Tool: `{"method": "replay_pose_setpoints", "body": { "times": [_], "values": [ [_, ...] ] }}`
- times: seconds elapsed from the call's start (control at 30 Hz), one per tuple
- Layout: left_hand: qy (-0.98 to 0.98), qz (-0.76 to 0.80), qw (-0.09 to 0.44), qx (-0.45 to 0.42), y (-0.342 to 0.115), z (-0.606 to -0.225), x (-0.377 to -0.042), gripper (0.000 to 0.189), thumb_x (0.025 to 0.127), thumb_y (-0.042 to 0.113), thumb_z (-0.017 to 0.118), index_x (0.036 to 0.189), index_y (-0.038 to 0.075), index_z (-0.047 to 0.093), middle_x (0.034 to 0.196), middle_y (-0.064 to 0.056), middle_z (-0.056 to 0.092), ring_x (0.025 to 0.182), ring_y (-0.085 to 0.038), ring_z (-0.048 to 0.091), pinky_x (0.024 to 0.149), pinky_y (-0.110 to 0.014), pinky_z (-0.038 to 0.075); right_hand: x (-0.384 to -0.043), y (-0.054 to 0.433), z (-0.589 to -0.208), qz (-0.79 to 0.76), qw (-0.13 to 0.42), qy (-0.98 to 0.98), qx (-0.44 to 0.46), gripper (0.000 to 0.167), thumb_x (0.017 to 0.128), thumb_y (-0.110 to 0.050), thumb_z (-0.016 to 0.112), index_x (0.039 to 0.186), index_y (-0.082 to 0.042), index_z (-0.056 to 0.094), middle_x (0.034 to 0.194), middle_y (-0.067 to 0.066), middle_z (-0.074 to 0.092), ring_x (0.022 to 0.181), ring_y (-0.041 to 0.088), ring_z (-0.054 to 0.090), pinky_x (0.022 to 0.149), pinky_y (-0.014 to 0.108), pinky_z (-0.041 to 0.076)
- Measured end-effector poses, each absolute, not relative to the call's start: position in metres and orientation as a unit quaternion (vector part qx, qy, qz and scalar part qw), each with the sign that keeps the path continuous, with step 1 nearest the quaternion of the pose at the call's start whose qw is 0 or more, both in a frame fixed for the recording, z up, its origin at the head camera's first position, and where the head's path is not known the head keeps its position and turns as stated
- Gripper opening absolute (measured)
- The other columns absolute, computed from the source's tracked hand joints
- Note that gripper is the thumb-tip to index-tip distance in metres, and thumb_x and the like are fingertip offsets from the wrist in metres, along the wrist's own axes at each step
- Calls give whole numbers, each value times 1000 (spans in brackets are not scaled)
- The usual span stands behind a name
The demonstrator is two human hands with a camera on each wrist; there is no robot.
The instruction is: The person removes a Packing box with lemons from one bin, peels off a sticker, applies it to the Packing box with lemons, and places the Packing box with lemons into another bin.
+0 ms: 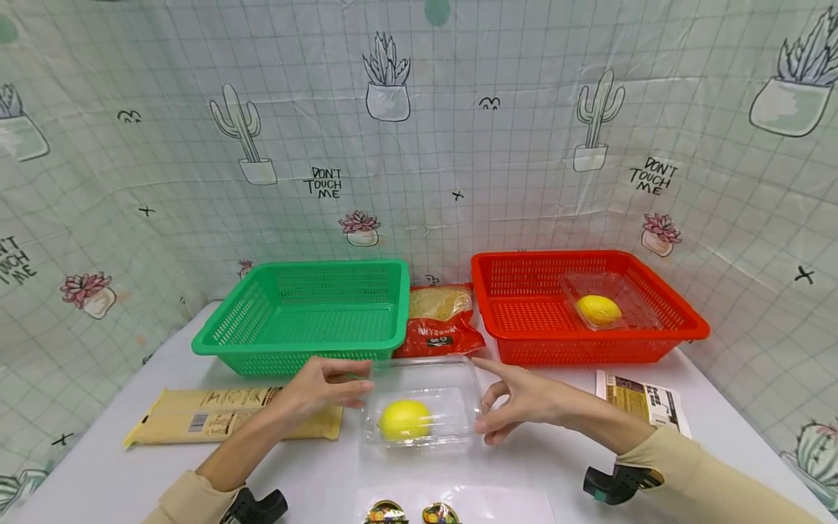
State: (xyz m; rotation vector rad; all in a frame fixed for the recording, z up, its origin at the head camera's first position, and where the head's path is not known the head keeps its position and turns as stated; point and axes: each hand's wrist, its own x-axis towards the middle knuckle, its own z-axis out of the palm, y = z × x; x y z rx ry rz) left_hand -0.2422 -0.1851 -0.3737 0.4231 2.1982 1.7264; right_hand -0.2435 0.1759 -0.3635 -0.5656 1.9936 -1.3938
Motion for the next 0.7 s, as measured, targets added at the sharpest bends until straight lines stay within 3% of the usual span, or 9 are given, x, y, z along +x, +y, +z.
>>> {"method": "replay_pose_setpoints", "body": {
  "times": [0.3,0.7],
  "values": [
    [785,581,153,149,-192,-377,-245,66,90,25,71,142,-7,45,139,-29,52,90,-27,74,96,-36,54,-249,166,-367,-531,314,759,-207,111,79,-23,83,157,-3,7,91,8,60,77,24,74,73,36,61],
    [796,569,156,134,-193,-378,-245,68,91,30,71,144,-4,45,139,-27,54,87,-26,74,86,-35,59,-251,163,-370,-521,304,770,-208,110,78,-24,83,157,-4,9,88,6,59,73,20,73,69,34,61]
  ]
}}
